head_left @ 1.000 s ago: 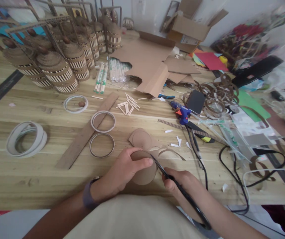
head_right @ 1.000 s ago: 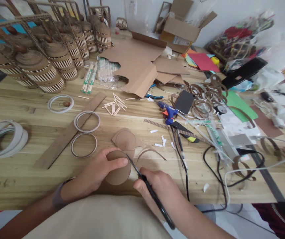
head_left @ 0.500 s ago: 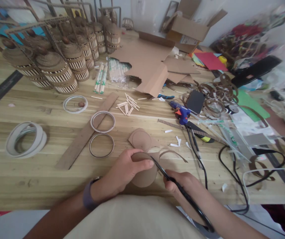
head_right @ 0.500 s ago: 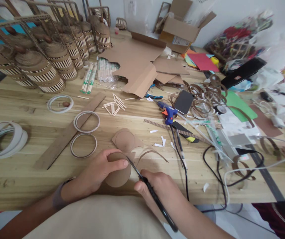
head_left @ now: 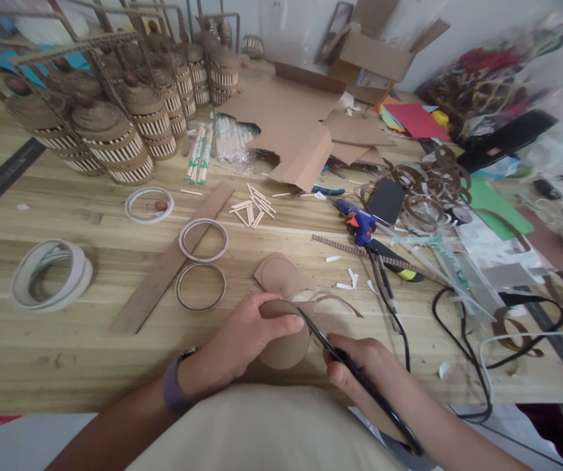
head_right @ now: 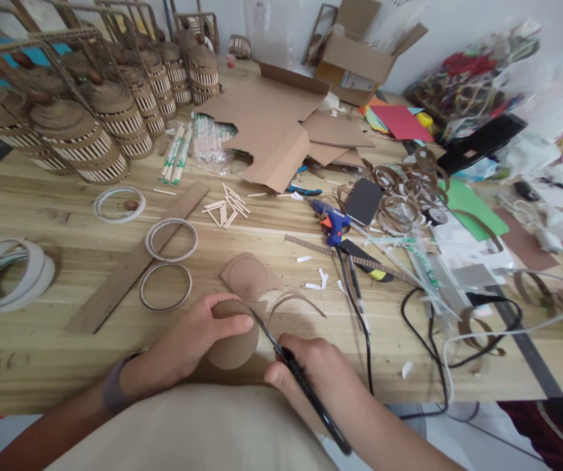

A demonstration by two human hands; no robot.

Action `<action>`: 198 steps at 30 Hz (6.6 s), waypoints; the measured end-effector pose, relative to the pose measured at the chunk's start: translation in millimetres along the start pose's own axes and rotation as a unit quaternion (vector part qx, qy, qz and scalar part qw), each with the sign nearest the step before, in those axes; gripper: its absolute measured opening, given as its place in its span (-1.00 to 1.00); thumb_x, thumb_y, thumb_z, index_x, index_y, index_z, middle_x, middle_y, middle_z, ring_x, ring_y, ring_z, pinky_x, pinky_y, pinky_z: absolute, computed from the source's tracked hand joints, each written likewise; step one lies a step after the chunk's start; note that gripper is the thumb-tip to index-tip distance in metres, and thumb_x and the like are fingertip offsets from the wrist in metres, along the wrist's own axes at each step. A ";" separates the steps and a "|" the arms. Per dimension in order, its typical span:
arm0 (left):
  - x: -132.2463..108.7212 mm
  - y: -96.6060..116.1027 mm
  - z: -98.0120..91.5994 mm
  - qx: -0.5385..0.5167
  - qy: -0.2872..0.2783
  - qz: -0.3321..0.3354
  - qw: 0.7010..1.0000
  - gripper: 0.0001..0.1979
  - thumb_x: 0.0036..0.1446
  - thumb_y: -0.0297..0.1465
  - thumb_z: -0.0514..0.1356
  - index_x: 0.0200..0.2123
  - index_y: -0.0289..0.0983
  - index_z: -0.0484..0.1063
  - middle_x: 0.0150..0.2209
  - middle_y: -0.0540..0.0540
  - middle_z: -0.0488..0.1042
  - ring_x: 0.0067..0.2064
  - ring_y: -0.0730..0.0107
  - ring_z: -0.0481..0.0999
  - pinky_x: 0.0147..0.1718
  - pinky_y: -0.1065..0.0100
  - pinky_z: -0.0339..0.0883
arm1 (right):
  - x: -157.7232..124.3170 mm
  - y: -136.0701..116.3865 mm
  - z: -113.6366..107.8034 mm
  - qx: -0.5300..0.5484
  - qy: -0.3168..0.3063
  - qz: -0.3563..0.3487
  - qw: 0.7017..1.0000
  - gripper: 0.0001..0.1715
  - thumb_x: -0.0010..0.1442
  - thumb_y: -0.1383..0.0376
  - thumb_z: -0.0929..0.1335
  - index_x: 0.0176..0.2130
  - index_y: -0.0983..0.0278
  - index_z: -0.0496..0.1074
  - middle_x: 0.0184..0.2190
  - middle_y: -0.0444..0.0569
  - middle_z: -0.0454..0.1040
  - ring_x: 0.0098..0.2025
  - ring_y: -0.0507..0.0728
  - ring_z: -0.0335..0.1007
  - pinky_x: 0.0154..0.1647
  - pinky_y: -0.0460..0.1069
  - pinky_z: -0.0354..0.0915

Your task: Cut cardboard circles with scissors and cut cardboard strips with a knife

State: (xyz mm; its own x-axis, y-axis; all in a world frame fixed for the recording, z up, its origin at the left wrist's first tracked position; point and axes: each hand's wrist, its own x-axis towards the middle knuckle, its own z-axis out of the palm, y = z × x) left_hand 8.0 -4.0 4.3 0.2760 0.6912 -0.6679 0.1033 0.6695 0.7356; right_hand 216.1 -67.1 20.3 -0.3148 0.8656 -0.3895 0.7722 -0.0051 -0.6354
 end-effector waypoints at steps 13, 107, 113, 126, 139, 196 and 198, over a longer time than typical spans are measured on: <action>-1.2 3.5 -0.6 0.011 -0.010 0.002 1.000 -0.42 -0.21 -0.13 0.44 -0.08 -0.22 0.51 -0.07 -0.13 0.60 0.02 0.00 0.53 -0.07 0.20 0.36 | 5.9 -1.1 -4.1 -0.007 -0.008 -0.002 1.000 -0.17 0.23 -0.40 -0.08 -0.48 0.19 0.13 -0.62 -0.18 0.17 -0.58 0.04 0.05 -0.55 -0.04 -0.06; 0.1 2.9 1.6 -0.009 -0.041 0.035 0.998 -0.62 -0.14 -0.17 0.38 -0.25 -0.23 0.55 -0.28 -0.02 0.58 -0.16 0.22 0.51 -0.22 0.33 0.34 | 7.8 0.6 -5.7 0.112 -0.012 -0.044 0.993 -0.25 0.30 -0.33 0.05 -0.47 0.21 0.15 -0.57 -0.21 0.08 -0.54 0.02 -0.01 -0.54 -0.04 -0.06; -0.2 3.4 0.5 -0.011 -0.072 0.038 0.997 -0.67 -0.11 -0.17 0.37 -0.31 -0.26 0.54 -0.32 -0.02 0.56 -0.22 0.24 0.50 -0.24 0.33 0.30 | 6.3 2.3 -4.7 0.103 -0.019 -0.031 0.994 -0.22 0.28 -0.36 0.01 -0.47 0.21 0.13 -0.58 -0.21 0.06 -0.54 0.01 -0.04 -0.54 -0.03 -0.09; -3.7 4.8 -1.5 0.034 -0.039 0.005 0.999 -0.42 -0.16 -0.12 0.42 -0.06 -0.26 0.51 -0.04 -0.14 0.60 0.03 0.04 0.52 -0.07 0.25 0.37 | 2.6 1.6 -9.8 0.110 -0.044 -0.029 0.993 -0.23 0.28 -0.36 0.03 -0.48 0.21 0.13 -0.59 -0.23 0.05 -0.56 -0.01 -0.05 -0.57 -0.04 -0.10; -4.0 5.2 -3.0 0.044 -0.066 0.020 0.997 -0.50 -0.15 -0.14 0.41 -0.11 -0.23 0.54 -0.13 -0.08 0.64 -0.03 0.08 0.56 -0.14 0.30 0.39 | 1.4 5.3 -8.3 0.104 -0.039 -0.053 0.992 -0.25 0.30 -0.34 0.06 -0.50 0.21 0.11 -0.60 -0.24 0.03 -0.57 -0.02 -0.06 -0.58 -0.06 -0.10; -2.9 6.3 -4.3 0.120 -0.100 0.015 0.988 -0.46 -0.16 -0.16 0.39 -0.07 -0.24 0.54 -0.15 -0.08 0.65 -0.04 0.05 0.58 -0.16 0.28 0.42 | 0.9 3.7 -13.3 0.104 -0.080 -0.036 0.991 -0.19 0.24 -0.40 0.00 -0.49 0.22 0.12 -0.58 -0.23 0.04 -0.54 -0.01 -0.06 -0.56 -0.07 -0.10; -2.6 6.1 -4.0 0.117 -0.105 0.018 0.987 -0.49 -0.16 -0.17 0.38 -0.10 -0.24 0.56 -0.18 -0.07 0.65 -0.07 0.06 0.58 -0.20 0.29 0.42 | 0.4 3.8 -13.4 0.110 -0.083 -0.032 0.990 -0.19 0.23 -0.41 0.01 -0.49 0.22 0.11 -0.59 -0.23 0.04 -0.54 -0.01 -0.06 -0.56 -0.06 -0.10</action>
State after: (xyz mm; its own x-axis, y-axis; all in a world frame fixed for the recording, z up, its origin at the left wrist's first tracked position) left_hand 4.1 -0.6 10.1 0.4728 0.6258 -0.6204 0.3006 0.5473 0.7811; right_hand 226.3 -60.1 26.7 -0.4601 0.7731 -0.4366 0.6151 -0.0771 -0.7847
